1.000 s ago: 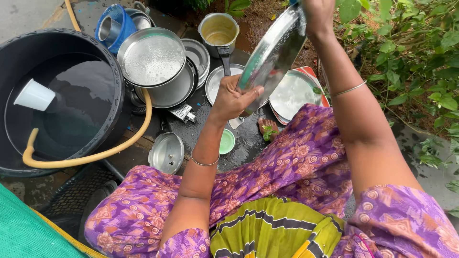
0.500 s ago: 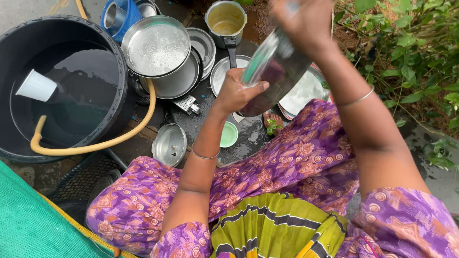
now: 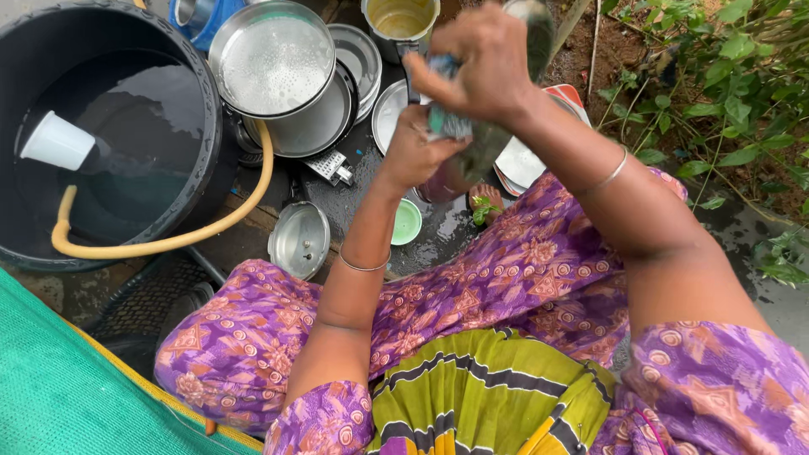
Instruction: The person washes a variety of metal plates, bowls, and lids using a scrub sponge and water from a large tub, kemudian places the clean items into a dish rack.
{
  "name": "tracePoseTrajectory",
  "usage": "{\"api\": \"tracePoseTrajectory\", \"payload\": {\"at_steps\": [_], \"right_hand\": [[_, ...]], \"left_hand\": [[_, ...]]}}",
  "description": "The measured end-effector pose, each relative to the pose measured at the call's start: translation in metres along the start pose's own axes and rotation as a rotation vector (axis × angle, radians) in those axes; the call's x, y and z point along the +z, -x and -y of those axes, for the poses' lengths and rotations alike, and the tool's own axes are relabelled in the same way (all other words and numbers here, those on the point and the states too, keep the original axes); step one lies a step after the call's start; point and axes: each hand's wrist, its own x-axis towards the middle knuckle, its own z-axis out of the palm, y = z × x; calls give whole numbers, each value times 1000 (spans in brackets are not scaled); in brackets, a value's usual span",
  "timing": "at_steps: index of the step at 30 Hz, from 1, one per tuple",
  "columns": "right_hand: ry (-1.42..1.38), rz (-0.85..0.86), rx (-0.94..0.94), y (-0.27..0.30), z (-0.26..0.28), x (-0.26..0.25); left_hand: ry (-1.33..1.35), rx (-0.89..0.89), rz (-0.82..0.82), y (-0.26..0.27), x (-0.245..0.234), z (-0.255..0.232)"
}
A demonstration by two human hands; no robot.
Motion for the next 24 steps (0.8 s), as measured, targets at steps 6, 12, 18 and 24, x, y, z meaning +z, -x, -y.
{"api": "tracePoseTrajectory", "payload": {"at_steps": [6, 12, 18, 24], "right_hand": [[-310, -155, 199, 1, -33, 21], [-290, -4, -95, 48, 50, 62], [-131, -341, 272, -30, -74, 65], [-847, -493, 780, -20, -182, 71]], "left_hand": [[412, -25, -244, 3, -18, -37], [659, 126, -775, -7, -47, -40], [325, 100, -432, 10, -32, 24], [23, 102, -659, 5, -95, 61]]}}
